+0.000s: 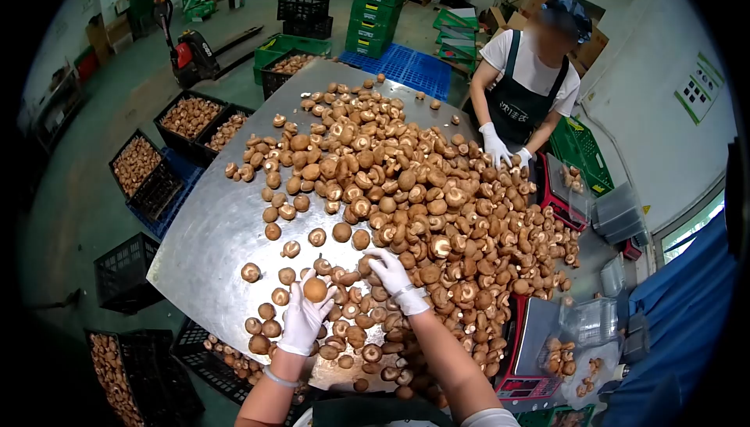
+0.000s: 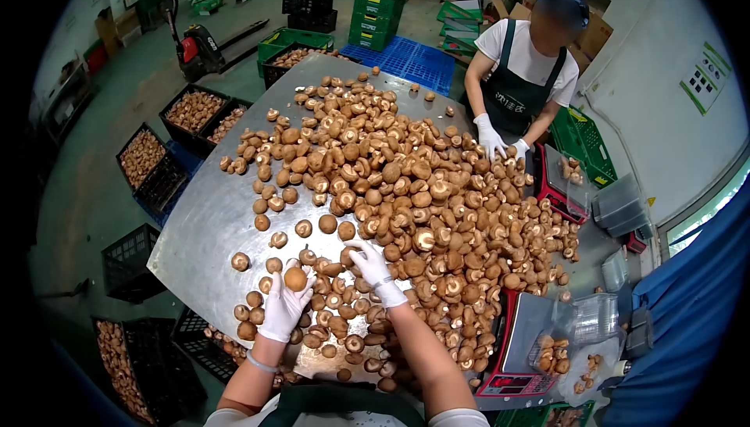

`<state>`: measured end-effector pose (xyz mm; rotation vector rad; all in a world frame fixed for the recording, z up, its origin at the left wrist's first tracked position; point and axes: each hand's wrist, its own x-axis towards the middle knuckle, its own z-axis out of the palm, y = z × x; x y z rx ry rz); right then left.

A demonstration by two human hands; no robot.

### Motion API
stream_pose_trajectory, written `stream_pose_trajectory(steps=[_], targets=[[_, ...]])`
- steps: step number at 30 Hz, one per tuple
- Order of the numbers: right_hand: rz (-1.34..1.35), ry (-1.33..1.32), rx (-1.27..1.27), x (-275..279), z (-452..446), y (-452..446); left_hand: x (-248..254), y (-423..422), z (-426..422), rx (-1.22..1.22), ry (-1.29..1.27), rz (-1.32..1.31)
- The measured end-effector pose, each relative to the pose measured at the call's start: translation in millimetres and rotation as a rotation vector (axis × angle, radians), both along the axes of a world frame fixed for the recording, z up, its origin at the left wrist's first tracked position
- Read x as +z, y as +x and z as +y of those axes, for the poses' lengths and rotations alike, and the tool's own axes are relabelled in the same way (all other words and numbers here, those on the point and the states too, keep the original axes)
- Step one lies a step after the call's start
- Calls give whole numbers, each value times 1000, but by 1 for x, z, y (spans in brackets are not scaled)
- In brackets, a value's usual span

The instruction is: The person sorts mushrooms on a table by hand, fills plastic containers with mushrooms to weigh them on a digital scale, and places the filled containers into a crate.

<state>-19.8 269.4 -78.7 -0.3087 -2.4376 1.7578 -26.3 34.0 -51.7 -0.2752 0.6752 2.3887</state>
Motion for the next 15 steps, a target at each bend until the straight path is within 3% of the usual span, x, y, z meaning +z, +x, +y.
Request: stream_pose_trajectory(steps=[3, 5, 6, 7, 8, 9, 10, 11, 13, 14, 15], targets=[[-95, -710, -112, 29, -2, 23, 5, 1, 7, 43, -178, 91], [-81, -950, 11, 17, -3, 29, 22, 4, 24, 88, -390, 290], [-270, -942, -83, 34, -17, 29, 15, 4, 31, -11, -537, 480], [-200, -910, 79, 34, -26, 33, 20, 6, 40, -106, -525, 480], [-143, -728, 42, 24, -38, 34, 25, 9, 49, -202, -515, 484], [-87, -545, 9, 19, -46, 33, 19, 11, 58, -187, -647, 753], [-133, -617, -31, 15, -44, 32, 15, 14, 65, -167, -777, 1022], [-43, -598, -52, 9, -38, 32, 30, 13, 70, -147, -623, 926], [-157, -991, -60, 0, -12, 40, 46, -5, 71, -239, -754, 863], [-118, -1045, -115, 24, -14, 41, 33, -25, 79, -20, -851, 1074], [-112, -1056, -109, 24, -7, 45, 23, -47, 82, 44, -1020, 1218]])
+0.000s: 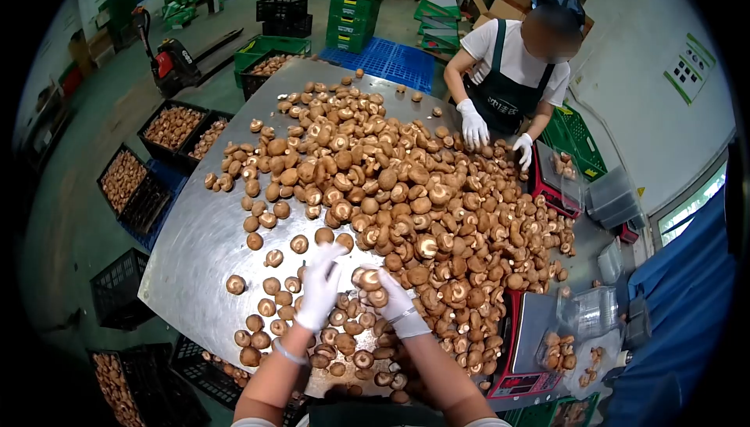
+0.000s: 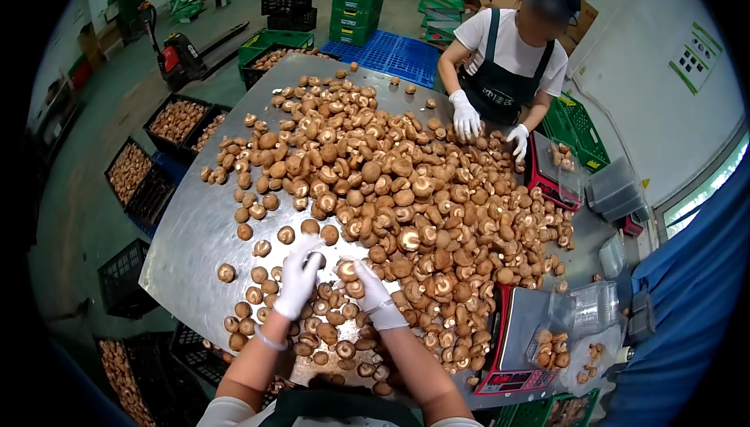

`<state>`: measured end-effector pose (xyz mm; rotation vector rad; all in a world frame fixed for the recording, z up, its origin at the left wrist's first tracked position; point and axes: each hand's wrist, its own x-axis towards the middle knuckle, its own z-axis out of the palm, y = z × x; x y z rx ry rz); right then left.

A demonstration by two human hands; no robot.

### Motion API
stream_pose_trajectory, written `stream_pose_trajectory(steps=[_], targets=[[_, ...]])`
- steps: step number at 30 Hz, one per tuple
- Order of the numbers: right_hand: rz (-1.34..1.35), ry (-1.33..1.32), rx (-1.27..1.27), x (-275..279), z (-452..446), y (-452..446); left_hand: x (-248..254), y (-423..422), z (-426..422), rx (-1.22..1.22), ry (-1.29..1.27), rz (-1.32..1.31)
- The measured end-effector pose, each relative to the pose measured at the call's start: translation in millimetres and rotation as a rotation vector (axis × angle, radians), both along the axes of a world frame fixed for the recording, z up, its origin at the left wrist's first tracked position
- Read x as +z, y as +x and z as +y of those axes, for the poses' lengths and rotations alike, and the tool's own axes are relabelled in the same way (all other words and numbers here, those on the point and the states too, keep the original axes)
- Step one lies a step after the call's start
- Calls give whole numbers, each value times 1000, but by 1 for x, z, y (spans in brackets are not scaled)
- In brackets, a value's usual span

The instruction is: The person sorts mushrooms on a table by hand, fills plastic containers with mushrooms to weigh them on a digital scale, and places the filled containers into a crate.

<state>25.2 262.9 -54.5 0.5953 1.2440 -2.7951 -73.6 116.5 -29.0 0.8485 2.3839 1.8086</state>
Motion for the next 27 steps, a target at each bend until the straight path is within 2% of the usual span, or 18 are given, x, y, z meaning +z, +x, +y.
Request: stream_pose_trajectory(steps=[2, 3, 4, 5, 7, 10, 11, 13, 14, 15, 18, 20, 22, 24, 26, 27], targets=[[-40, -70, -12, 2, 11, 5, -37, -38, 9, 138, -294, 211], [-41, -70, -21, -1, 13, 6, -46, -53, 15, 110, -420, 193], [-13, -106, -53, -4, 16, 6, -45, -63, 22, 81, -546, 173], [17, -140, -85, -7, 19, 5, -44, -67, 29, 72, -543, 174], [39, -119, -107, -2, 22, 5, -37, -70, 40, 3, -804, 195], [75, -100, -141, 1, 22, 4, -44, -65, 54, 6, -888, 254], [114, 99, -126, -1, 21, 4, -45, -64, 53, 3, -890, 257], [158, 300, -115, 10, 18, 5, -50, -65, 49, -4, -820, 229], [155, 34, -123, 16, 16, 9, -54, -66, 45, -7, -818, 235], [153, -232, -127, 24, 14, 12, -54, -67, 39, 17, -720, 236], [154, -198, -78, 19, 12, 34, -51, -59, 19, 56, -357, 145], [200, -186, -87, 12, 12, 45, -11, -42, 7, -131, 263, -776], [199, -51, -133, 35, 3, 58, -3, -19, -3, -413, 893, -1047], [233, -93, -168, 61, -1, 66, 16, 4, -5, -496, 1172, -1340], [128, 247, -242, 74, -2, 69, 38, 27, -1, -588, 1304, -1433], [181, 483, -315, 77, -2, 65, 43, 36, 2, -595, 1322, -1458]])
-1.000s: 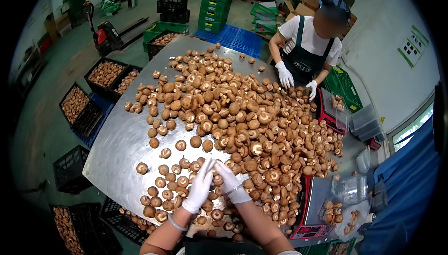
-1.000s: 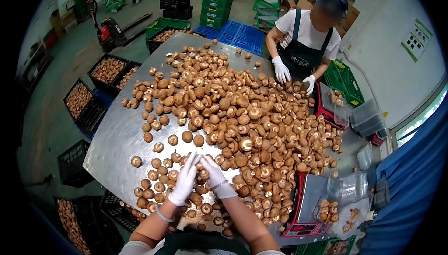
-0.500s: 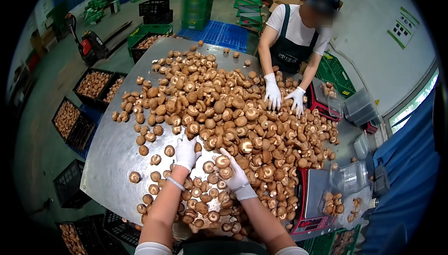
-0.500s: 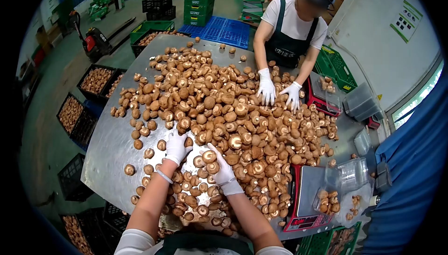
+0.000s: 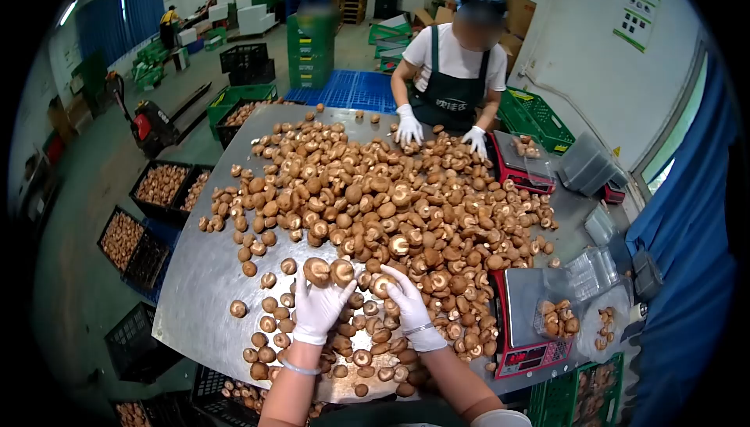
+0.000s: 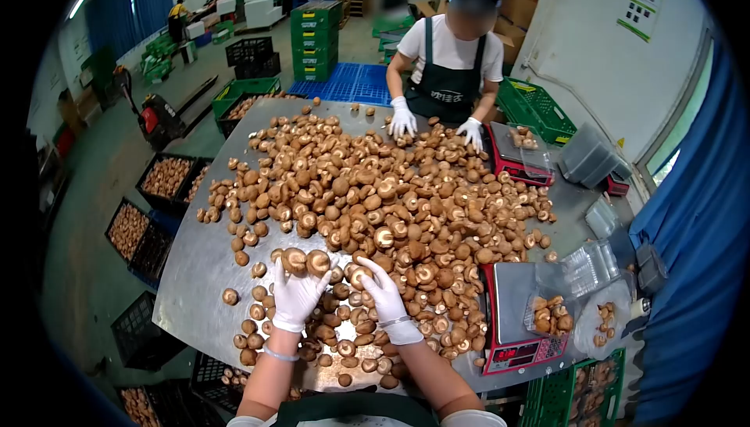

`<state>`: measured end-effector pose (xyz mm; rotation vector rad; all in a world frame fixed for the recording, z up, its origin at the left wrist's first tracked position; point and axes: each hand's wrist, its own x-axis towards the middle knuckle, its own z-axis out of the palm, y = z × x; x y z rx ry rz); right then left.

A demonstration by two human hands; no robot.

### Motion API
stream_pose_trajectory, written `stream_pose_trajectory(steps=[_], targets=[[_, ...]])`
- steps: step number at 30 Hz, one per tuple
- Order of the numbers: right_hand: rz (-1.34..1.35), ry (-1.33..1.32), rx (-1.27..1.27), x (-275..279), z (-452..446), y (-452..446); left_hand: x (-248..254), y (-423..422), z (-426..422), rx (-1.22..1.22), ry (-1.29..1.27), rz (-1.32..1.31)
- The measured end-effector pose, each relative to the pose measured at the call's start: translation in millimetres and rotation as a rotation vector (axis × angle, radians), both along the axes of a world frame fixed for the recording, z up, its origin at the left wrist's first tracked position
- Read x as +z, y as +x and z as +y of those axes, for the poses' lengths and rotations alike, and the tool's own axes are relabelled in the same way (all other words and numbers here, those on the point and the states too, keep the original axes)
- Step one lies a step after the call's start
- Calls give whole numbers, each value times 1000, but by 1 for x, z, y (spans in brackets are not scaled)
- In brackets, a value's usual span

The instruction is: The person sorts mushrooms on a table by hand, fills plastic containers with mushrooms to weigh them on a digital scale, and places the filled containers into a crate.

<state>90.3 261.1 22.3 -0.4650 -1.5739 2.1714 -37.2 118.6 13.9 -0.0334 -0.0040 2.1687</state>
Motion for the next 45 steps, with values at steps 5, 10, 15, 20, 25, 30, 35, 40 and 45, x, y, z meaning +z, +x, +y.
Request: stream_pose_trajectory(steps=[5, 10, 15, 20, 25, 30, 35, 40, 45], targets=[[-37, 905, -281, 29, 9, 23, 10, 41, 27, -50, -11, 50], [-345, 1188, -364, 38, 32, 81, -1, 107, 85, -154, -100, 157], [-158, 917, -399, 31, 109, 193, 16, 175, 150, -413, -198, 531], [-425, 1028, -606, 56, 181, 312, 45, 254, 223, -301, -547, 1236], [-554, 1126, -195, 39, 250, 372, 14, 317, 291, 190, -587, 2088], [-125, 734, -406, 43, 269, 412, 29, 335, 273, 113, -752, 1882], [-232, 680, -395, 35, 285, 448, 8, 291, 228, -251, -653, 872], [-461, 1059, -422, 35, 264, 420, 13, 286, 196, -150, -419, 494], [-649, 1348, -472, 25, 265, 403, 5, 284, 186, -102, -445, 401]])
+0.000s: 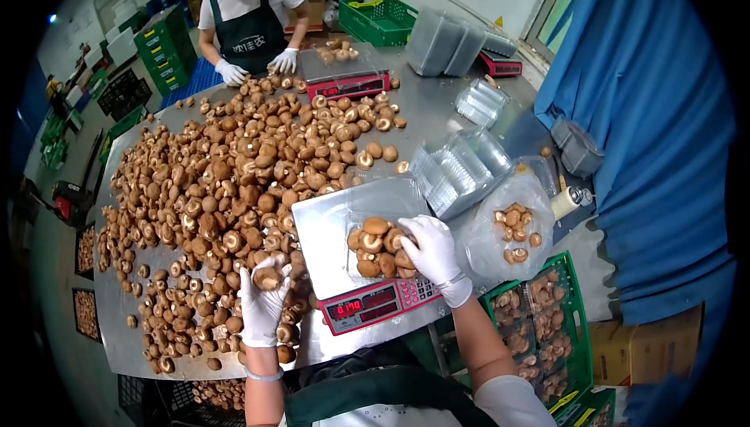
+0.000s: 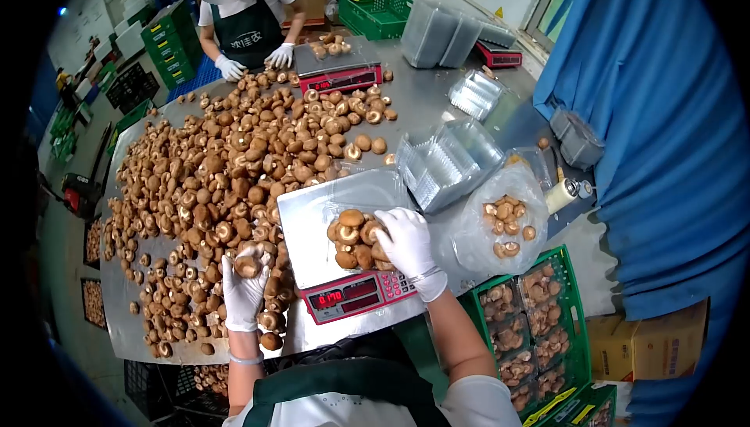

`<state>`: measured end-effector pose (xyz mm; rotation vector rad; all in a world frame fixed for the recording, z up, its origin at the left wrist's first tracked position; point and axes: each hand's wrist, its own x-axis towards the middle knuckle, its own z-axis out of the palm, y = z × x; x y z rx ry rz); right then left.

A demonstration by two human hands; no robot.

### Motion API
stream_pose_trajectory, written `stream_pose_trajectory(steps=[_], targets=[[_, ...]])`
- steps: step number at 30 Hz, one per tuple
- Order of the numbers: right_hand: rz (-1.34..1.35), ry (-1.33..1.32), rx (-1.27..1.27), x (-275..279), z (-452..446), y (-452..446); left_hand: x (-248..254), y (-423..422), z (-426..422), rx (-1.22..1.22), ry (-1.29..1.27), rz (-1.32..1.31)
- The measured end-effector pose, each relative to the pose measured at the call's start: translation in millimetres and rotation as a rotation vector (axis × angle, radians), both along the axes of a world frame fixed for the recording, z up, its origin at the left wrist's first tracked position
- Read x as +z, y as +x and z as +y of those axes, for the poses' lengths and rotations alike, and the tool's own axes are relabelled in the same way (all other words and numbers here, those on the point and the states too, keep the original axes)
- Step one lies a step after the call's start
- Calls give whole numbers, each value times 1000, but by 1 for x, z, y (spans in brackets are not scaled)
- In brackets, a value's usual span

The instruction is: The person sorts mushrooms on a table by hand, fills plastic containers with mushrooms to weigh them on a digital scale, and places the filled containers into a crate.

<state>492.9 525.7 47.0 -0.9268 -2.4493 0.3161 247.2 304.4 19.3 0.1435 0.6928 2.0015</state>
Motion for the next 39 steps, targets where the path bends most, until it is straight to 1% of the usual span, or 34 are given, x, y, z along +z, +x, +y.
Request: stream_pose_trajectory(steps=[2, 3, 4, 6, 7, 8, 9, 10, 12, 13, 14, 16, 17, 18, 20, 21, 22, 24, 25, 26, 27, 28, 29, 30, 31, 32, 33, 34, 35, 36, 38, 39], targets=[[52, 29, 28, 2, 4, 10, -11, -6, -8, -15, -4, -45], [126, -8, 12, 9, 3, 15, -10, -4, -8, 28, -98, -87], [199, -48, -4, 16, 4, 19, -15, -3, -9, 39, -69, -88], [216, -36, -8, 19, 11, 29, -14, 6, -11, 13, -153, -18], [295, -208, -72, 15, 18, 34, -1, 15, -6, 21, -240, 47], [376, -381, -136, 7, 25, 37, 3, 24, -1, -18, -133, 107], [490, -506, -147, -18, 39, 39, -3, 27, 1, -130, -144, 246], [493, -507, -146, -29, 46, 34, -12, 30, 0, -243, -161, 383], [621, -1091, -206, -40, 60, 19, -15, 44, 9, -381, -320, 522], [607, -1190, -172, -39, 64, 16, -16, 52, 17, -407, -359, 519], [613, -1177, -157, -39, 66, 14, -29, 53, 23, -438, -395, 476], [917, -1048, -64, -18, 50, 9, -24, 63, 32, -418, -382, 320], [962, -1012, -15, -10, 42, 14, -24, 64, 34, -410, -341, 253], [972, -1007, -23, -1, 32, 21, -22, 63, 34, -422, -341, 260], [502, -736, -22, 9, 11, 36, -17, 63, 36, -393, -296, 203], [338, -367, -55, -6, 1, 39, -10, 61, 36, -422, -303, 227], [258, -75, -95, 0, -15, 38, -17, 57, 37, -419, -270, 208], [266, -351, -216, -28, -27, 52, -24, 52, 37, -449, -293, 265], [272, -342, -226, -38, -25, 58, -17, 51, 38, -465, -295, 322], [289, -698, -147, -47, -23, 69, -28, 43, 42, -503, -312, 355], [305, -1063, -64, -43, -29, 73, -23, 36, 44, -542, -350, 386], [318, -1065, -82, -39, -32, 74, -18, 33, 49, -582, -386, 418], [344, -1057, -52, -35, -35, 74, -13, 33, 53, -533, -390, 438], [369, -1049, -20, -30, -39, 73, -9, 32, 55, -519, -420, 515], [363, -740, -70, -26, -38, 68, -15, 26, 56, -524, -421, 514], [407, -547, -149, -15, -37, 72, -21, 22, 55, -521, -424, 512], [567, -618, -170, -17, -29, 76, -9, 21, 53, -519, -429, 514], [727, -682, -188, -15, -20, 82, 11, 21, 52, -458, -544, 775], [785, -635, -217, -13, -17, 86, 21, 20, 51, -392, -657, 1035], [787, -636, -221, -4, -18, 81, 15, 18, 54, -207, -671, 1462], [446, -355, -159, 21, -27, 56, 37, 33, 68, 35, -476, 1909], [392, -289, -99, 34, -34, 36, 40, 36, 81, 75, -374, 2169]])
